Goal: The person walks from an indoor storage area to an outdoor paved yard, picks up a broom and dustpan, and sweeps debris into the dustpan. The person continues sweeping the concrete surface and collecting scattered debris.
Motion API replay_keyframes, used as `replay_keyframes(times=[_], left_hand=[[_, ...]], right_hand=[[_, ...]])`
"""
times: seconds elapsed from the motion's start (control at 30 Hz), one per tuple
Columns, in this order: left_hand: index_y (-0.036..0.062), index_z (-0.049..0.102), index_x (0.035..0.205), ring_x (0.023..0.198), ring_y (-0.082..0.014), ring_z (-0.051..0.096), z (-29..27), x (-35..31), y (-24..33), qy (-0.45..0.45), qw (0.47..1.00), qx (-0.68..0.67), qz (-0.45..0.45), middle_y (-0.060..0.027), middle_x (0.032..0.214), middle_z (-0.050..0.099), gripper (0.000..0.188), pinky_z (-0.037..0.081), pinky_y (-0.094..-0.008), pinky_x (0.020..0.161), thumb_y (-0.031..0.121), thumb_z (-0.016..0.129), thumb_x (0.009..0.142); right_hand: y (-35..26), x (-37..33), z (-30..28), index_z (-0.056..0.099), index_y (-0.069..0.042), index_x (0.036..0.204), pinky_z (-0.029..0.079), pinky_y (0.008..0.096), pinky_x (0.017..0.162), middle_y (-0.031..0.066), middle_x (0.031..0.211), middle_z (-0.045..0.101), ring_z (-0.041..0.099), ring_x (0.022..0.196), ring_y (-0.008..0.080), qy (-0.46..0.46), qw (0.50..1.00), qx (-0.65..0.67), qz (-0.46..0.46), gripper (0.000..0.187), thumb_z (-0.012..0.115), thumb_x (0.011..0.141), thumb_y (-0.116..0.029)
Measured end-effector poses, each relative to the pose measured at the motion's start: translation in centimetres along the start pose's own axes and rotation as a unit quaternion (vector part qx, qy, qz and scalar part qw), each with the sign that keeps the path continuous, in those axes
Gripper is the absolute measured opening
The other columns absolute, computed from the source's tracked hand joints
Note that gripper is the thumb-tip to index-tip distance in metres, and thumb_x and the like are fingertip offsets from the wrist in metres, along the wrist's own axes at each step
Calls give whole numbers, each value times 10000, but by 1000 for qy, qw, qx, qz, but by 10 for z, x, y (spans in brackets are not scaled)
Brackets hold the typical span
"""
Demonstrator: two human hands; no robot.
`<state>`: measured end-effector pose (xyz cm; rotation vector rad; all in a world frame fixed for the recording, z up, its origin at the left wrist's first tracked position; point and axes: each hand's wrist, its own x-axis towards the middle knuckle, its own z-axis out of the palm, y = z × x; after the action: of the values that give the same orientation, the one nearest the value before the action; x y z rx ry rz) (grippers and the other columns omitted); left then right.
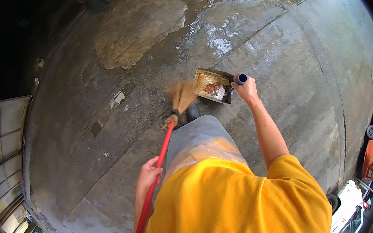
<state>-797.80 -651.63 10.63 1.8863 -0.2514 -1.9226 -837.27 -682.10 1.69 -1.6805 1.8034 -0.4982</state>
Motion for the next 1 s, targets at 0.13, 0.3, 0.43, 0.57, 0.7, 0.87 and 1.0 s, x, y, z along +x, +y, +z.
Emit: replay_keyframes(times=[0.13, 0.3, 0.43, 0.57, 0.7, 0.87, 1.0], left_hand=[[8, 375, 1447, 416, -130, 519, 6, -48, 16, -33, 999, 5, -12, -67, 680, 615, 668, 420, -272, 375, -19, 605, 820], [20, 365, 1455, 411, -119, 510, -14, -87, 63, -14, 999, 51, -8, -64, 687, 598, 655, 412, -265, 365, -27, 575, 837], [27, 363, 1457, 396, -115, 491, 0, -32, 66, 40, 996, 76, 21, -54, 674, 575, 666, 409, -276, 349, -31, 572, 828], [25, 375, 1452, 398, -121, 491, 8, 11, 47, 9, 996, 86, 21, -47, 653, 570, 677, 402, -282, 355, -24, 598, 815], [12, 370, 1454, 419, -122, 511, 17, -7, 54, -43, 991, 126, -7, -49, 649, 576, 701, 404, -293, 378, -27, 621, 801], [-18, 314, 1465, 419, -132, 522, 3, -52, 64, -9, 1000, 3, 11, -78, 673, 602, 728, 430, -292, 380, -19, 625, 807], [-25, 312, 1458, 414, -139, 527, -41, -70, 72, 58, 994, -79, 58, -91, 679, 606, 720, 443, -302, 371, -23, 625, 810]], right_hand=[[1, 0, 7, 686, -26, 877, 516, 354, 673, 125, 774, 697, 674, 708, 210, 12, 999, 0, 33, 226, 780, 710, -145], [26, -5, 2, 689, -36, 874, 523, 353, 684, 119, 775, 700, 678, 716, 217, 35, 997, 19, 67, 216, 779, 713, -148], [40, -14, -2, 684, -47, 912, 519, 344, 687, 103, 766, 692, 660, 715, 195, 62, 997, 20, 51, 243, 782, 719, -158], [35, -21, -1, 695, -60, 908, 511, 337, 702, 112, 776, 690, 633, 699, 165, 76, 991, 50, 95, 254, 809, 717, -184], [51, -20, -9, 706, -30, 875, 507, 299, 718, 38, 784, 683, 603, 731, 111, 125, 971, 160, 125, 186, 795, 734, -113], [5, -8, -39, 696, -13, 859, 500, 283, 732, 40, 807, 683, 615, 749, 118, 118, 960, 216, 132, 140, 754, 752, -81], [-17, 16, -20, 690, -7, 833, 500, 281, 731, 39, 793, 681, 616, 737, 116, 115, 963, 212, 117, 120, 742, 746, -72]])
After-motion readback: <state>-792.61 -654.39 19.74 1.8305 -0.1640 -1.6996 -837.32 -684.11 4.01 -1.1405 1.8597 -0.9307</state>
